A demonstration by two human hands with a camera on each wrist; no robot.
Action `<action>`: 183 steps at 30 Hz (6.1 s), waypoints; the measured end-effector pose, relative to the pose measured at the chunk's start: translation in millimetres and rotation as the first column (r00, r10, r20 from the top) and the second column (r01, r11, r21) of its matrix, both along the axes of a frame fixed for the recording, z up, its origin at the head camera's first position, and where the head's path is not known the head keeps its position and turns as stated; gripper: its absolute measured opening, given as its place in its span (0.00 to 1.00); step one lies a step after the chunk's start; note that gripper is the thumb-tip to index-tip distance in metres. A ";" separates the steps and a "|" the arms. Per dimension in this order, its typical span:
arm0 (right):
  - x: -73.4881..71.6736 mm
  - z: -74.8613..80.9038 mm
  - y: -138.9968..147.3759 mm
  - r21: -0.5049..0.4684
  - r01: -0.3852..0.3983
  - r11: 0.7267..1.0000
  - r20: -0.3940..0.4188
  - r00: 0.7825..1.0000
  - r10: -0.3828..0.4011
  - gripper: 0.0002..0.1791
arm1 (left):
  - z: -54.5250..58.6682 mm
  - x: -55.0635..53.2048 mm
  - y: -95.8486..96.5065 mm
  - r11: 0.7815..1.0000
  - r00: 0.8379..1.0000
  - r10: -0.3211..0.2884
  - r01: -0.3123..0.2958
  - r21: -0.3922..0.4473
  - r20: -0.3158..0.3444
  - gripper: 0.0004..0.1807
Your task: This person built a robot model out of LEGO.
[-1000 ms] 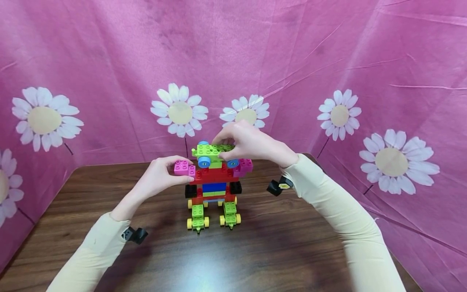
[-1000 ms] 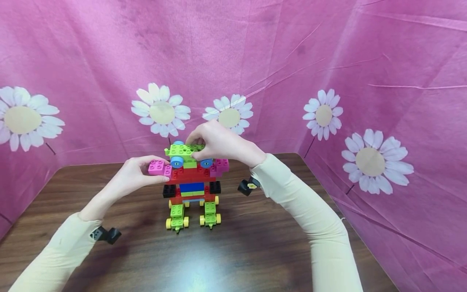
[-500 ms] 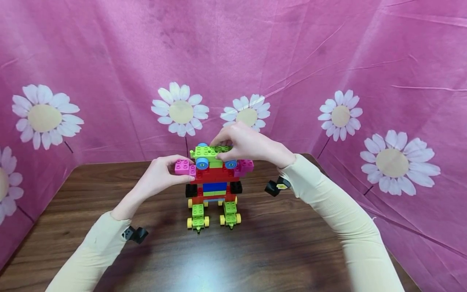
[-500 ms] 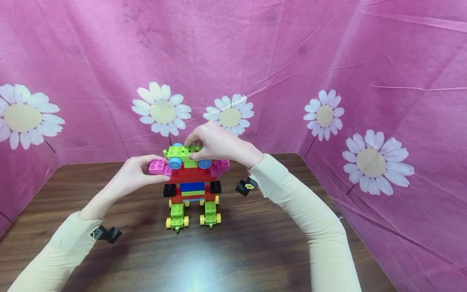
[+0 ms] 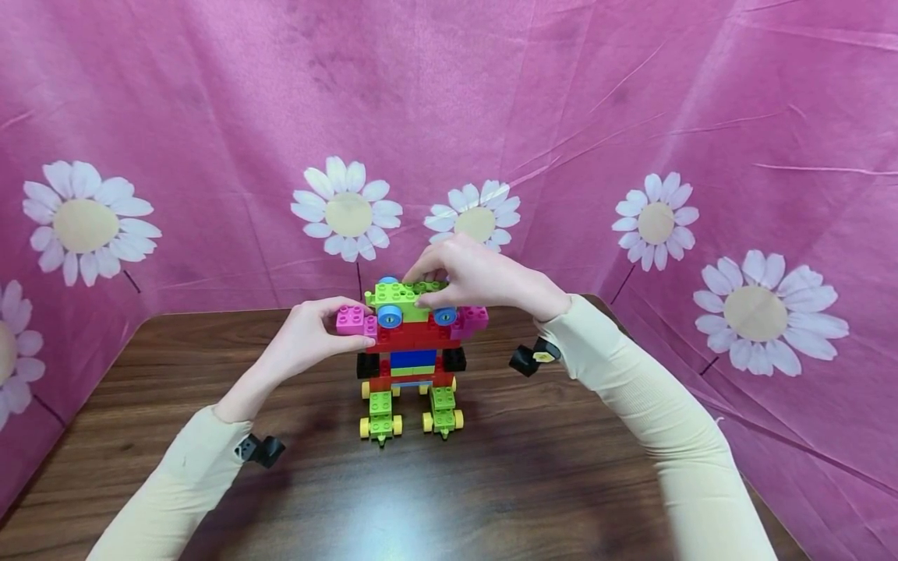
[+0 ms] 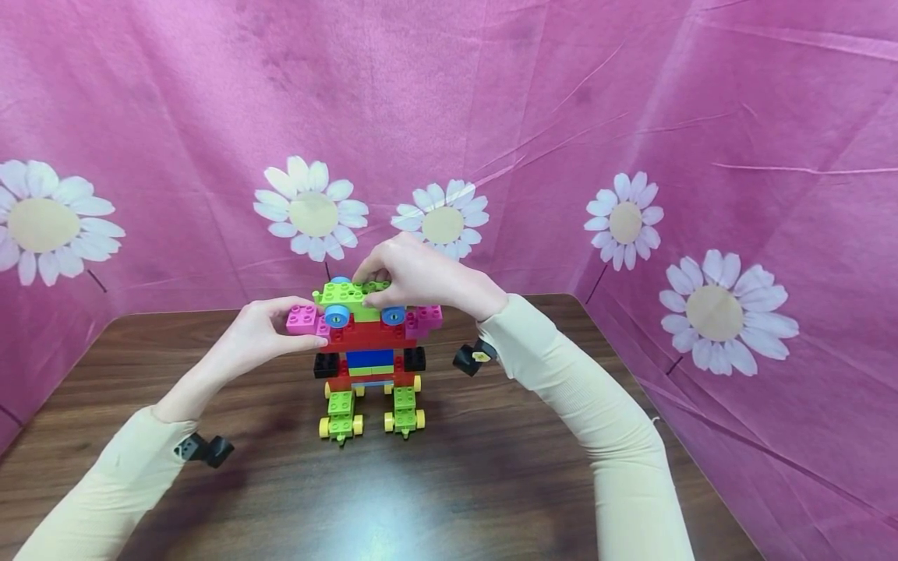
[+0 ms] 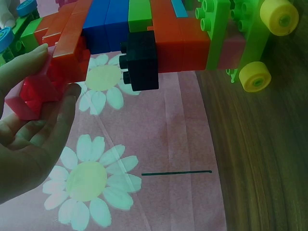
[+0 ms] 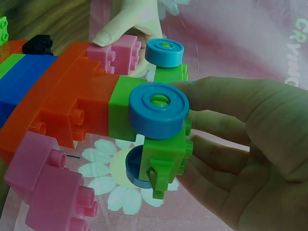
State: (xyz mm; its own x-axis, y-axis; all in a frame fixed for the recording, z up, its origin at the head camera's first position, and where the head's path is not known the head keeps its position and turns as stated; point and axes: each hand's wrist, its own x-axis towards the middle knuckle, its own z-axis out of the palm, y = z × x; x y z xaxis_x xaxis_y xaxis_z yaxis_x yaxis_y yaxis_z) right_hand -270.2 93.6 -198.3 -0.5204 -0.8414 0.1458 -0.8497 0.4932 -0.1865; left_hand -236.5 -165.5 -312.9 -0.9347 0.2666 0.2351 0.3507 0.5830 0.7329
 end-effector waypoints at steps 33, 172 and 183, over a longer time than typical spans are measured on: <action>-2.4 -1.4 1.9 -0.004 -0.018 1.000 -0.019 1.000 0.018 0.18 | -0.1 0.3 0.4 0.999 1.000 -0.012 0.011 0.032 0.026 0.24; -7.5 -5.8 -1.7 -0.046 0.059 0.997 0.073 0.996 -0.055 0.19 | -0.7 -0.2 2.2 1.000 1.000 0.003 -0.003 0.012 0.021 0.23; -3.8 -6.1 -4.5 -0.011 0.075 0.997 0.056 0.996 -0.074 0.18 | -1.9 -0.8 2.4 1.000 1.000 0.007 -0.007 -0.003 0.004 0.23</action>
